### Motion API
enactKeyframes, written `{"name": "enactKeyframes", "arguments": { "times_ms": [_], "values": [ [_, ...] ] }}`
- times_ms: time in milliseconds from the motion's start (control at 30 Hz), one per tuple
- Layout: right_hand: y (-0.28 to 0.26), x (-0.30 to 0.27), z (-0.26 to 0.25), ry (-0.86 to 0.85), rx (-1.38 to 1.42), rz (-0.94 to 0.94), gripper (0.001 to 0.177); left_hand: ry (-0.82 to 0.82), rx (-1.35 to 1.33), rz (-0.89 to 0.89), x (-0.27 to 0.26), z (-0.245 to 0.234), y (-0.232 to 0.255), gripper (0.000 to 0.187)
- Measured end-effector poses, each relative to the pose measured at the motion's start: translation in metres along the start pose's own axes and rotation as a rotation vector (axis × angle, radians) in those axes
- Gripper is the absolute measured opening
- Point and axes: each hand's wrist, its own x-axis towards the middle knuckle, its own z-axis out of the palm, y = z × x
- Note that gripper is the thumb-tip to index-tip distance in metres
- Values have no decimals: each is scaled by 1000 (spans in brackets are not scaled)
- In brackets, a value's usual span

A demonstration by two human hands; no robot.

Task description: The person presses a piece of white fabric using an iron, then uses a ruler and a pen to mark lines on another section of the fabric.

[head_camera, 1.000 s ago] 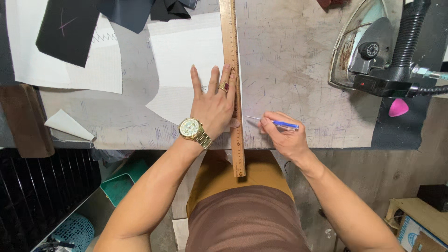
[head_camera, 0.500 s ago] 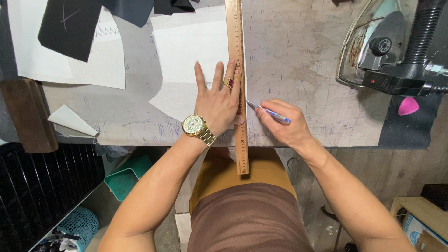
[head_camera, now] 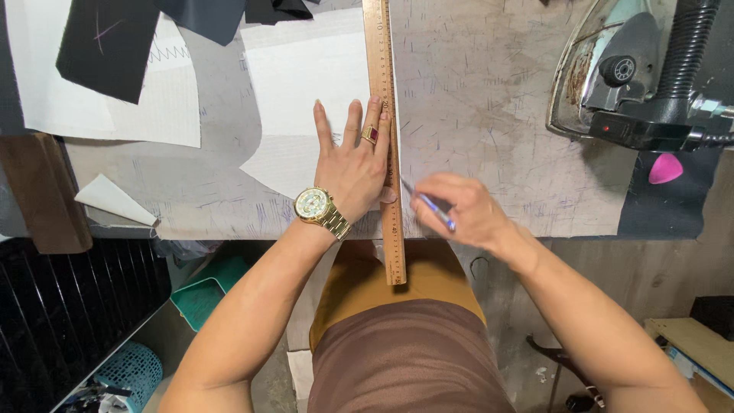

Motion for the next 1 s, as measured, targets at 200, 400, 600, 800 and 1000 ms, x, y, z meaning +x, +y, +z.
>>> {"name": "enactKeyframes", "arguments": {
  "times_ms": [200,400,600,800,1000],
  "values": [
    [-5,-27,5,-117,13,99,18,6,-13,-3,0,2,-1,125],
    [-12,17,-16,84,45,47,16,11,4,16,1,4,-1,126],
    [-14,-17,-6,-134,21,32,20,4,0,12,1,1,-2,126],
    [7,77,-27,189,221,159,16,-13,-9,9,3,-2,-2,125],
    [1,56,-29,85,80,74,18,-24,-35,14,3,-3,-4,123]
  ]
}}
